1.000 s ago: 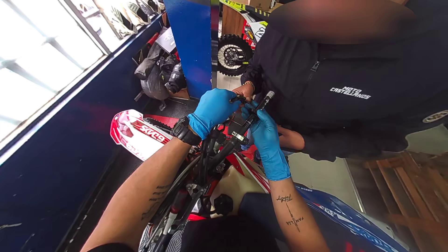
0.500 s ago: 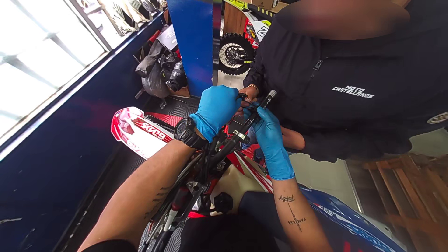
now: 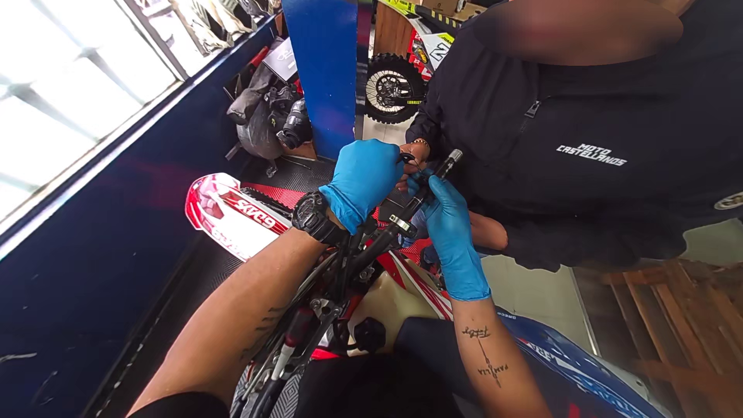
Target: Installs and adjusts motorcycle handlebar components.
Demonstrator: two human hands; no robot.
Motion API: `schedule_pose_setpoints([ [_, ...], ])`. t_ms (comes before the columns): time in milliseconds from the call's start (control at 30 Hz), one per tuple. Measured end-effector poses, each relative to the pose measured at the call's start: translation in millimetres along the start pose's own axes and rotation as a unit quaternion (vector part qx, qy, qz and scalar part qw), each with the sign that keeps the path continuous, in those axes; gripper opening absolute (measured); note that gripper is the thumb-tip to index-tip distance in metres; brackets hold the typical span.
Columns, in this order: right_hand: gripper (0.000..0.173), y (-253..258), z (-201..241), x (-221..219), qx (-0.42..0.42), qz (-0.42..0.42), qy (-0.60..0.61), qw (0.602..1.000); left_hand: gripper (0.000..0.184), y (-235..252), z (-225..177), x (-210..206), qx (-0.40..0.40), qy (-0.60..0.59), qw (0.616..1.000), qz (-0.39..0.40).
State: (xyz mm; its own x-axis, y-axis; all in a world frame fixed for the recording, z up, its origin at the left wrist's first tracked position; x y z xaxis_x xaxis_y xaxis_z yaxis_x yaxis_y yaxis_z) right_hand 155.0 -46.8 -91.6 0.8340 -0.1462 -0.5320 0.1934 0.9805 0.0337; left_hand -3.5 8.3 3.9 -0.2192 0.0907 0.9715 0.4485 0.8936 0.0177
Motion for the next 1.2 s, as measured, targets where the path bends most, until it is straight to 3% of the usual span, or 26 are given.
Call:
schedule_pose_setpoints([
  [533,0.021,-2.1,6.0,-6.4,0.006,-0.028,-0.1,0.995,0.025,-5.7,-3.5,6.2,0.003,-0.009,1.0,0.013],
  [967,0.019,-2.7,4.4,-3.4,0.024,-0.029,-0.139,0.99,0.017,-24.6,-9.2,13.3,-0.023,-0.062,0.997,-0.029],
  [1200,0.018,-1.0,4.2,-2.9,0.024,-0.032,-0.137,0.99,0.019,-14.1,-11.4,19.3,-0.02,-0.033,0.999,0.031],
])
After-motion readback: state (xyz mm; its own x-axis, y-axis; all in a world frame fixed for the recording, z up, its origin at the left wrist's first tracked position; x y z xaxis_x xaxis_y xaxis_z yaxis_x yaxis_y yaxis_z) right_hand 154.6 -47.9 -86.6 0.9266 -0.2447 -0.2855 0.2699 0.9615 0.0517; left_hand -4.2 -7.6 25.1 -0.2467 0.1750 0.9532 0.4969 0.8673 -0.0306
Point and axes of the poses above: each hand's wrist, its own y-axis towards the middle knuckle, its own x-axis out of the back of the hand, z = x × y, the point moved 2 cm from there along y, towards the middle knuckle, and after that the axes turned 7 degrees about z, right-handed, at the moved point
